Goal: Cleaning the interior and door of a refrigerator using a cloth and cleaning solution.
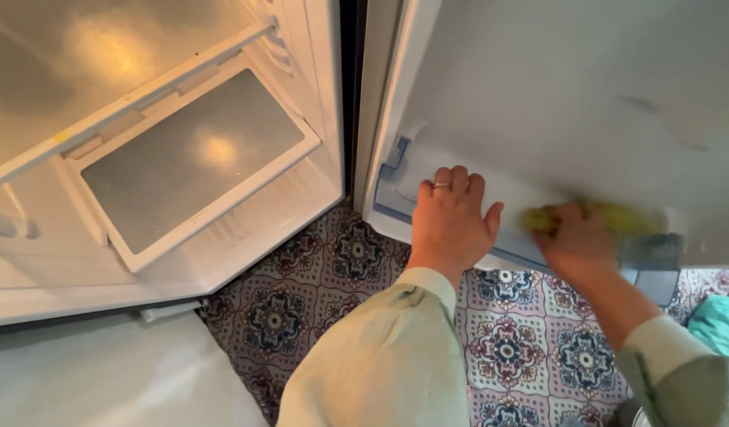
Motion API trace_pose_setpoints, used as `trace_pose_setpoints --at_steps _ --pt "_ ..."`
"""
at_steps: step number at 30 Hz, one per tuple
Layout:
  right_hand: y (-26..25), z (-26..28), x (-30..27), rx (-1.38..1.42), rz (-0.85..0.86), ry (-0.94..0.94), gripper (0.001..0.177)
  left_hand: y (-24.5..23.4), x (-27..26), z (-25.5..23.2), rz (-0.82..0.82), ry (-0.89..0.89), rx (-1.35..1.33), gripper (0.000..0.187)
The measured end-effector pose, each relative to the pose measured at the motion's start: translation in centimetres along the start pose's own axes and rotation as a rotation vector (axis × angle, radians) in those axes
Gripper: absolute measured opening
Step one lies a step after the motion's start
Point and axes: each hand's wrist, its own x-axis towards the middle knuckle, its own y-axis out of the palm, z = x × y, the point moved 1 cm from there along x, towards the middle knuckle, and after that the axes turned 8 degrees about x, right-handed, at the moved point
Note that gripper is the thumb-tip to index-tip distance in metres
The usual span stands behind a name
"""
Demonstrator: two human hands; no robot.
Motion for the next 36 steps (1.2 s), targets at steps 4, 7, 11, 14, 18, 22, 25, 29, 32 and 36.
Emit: trace_pose_setpoints --at_steps 4,7,11,14,18,22,25,29,32,36 --pt "-4.2 4.4 -2.3 0.783 0.111 0.085 0.043 -1.7 -0.8 0.4 -0.157 0.080 -0.155 0.046" --pt "-9.2 7.0 -5.6 1.472 0.162 0.225 0.033 -5.1 -1.3 -1.1 -0.133 0.017 -0.367 0.052" --pt "-15.6 10.6 -10.1 1.981 0.347 0.308 0.038 -13.2 -1.6 -3.9 0.327 -0.429 -0.678 0.055" --pt "-17.1 11.6 -11.6 2.045 0.469 0.410 0.029 -14.7 -3.1 -4.1 0.205 -0.571 -0.758 0.041" --pt "-23.6 14.9 -16.0 2.053 0.516 0.348 0.029 -22.4 -4.0 -4.1 0.243 -0.784 -0.889 0.038" --pt "-31.1 17.5 -20.3 1.898 0.652 0.211 0.042 -28.6 -4.6 -4.4 -0.062 -0.784 -0.943 0.029" --pt "-35.1 18.2 -22.0 1.867 0.738 0.212 0.042 -35.5 -5.3 -6.2 -0.141 -0.720 -0.816 0.029" --pt "-39.9 19.6 -23.3 1.776 0.785 0.114 0.034 -44.2 -6.3 -7.5 -0.193 -0.578 -0.320 0.031" --pt "-42.0 21.8 -22.4 1.775 0.800 -0.117 0.029 -48.9 -7.0 -5.9 -0.429 -0.533 -0.210 0.030" --pt "-46.7 26.4 -22.5 1.755 0.817 -0.335 0.024 -56.6 -7.5 -1.7 -0.536 -0.607 -0.141 0.028"
